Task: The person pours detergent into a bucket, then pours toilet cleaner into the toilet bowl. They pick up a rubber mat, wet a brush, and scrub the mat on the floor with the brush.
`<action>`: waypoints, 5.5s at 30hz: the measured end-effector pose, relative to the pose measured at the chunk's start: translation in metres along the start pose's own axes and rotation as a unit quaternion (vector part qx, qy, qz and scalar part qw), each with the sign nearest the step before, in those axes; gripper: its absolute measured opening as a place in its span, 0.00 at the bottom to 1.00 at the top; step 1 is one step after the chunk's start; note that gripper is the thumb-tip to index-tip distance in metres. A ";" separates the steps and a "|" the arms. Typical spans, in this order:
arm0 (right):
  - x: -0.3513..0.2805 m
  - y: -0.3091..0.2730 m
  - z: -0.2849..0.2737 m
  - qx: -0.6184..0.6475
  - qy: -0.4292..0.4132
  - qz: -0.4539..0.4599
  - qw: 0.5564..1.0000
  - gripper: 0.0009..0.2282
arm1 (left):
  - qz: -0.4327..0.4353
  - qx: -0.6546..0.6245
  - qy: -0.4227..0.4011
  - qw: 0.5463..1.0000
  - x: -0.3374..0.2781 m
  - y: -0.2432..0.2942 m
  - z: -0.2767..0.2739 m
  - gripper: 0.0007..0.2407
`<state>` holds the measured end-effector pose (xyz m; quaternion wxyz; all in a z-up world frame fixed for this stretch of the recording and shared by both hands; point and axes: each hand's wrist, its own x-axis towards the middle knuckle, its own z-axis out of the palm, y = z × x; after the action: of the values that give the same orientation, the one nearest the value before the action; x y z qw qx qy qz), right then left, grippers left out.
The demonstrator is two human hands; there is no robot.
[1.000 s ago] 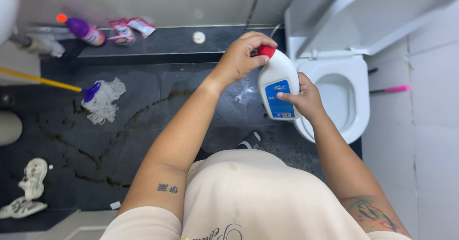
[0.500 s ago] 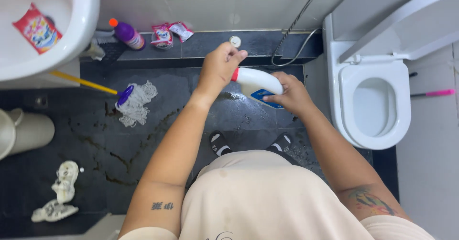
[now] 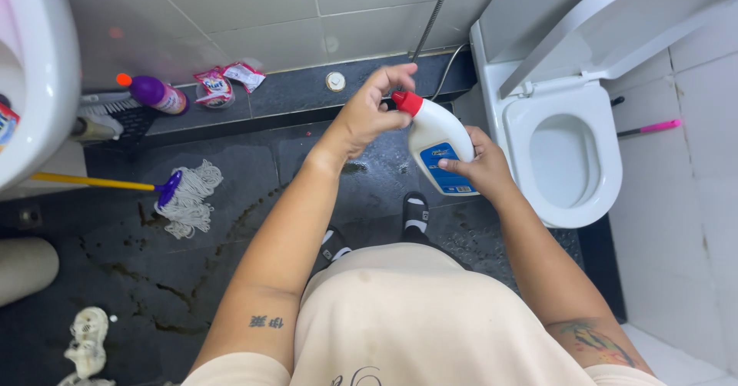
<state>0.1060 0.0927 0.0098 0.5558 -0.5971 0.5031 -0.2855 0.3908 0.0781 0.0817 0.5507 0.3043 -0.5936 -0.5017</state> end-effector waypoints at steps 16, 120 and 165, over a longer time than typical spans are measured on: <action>0.118 -0.003 -0.062 -0.084 -0.158 0.026 0.984 0.26 | -0.174 0.231 0.198 0.937 0.041 -0.018 0.027 0.29; -0.298 0.252 0.077 0.147 0.523 0.370 0.754 0.08 | -0.309 0.288 -0.399 0.814 -0.120 -0.168 0.133 0.23; -0.367 0.892 -0.181 0.387 0.601 0.446 0.539 0.33 | -0.327 0.276 -0.552 0.716 -0.308 -0.703 0.474 0.16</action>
<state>-0.4311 0.4725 -0.7191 0.3556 0.2887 0.7610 -0.4594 -0.1343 0.2648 -0.6276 -0.1816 0.2870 -0.7677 -0.5433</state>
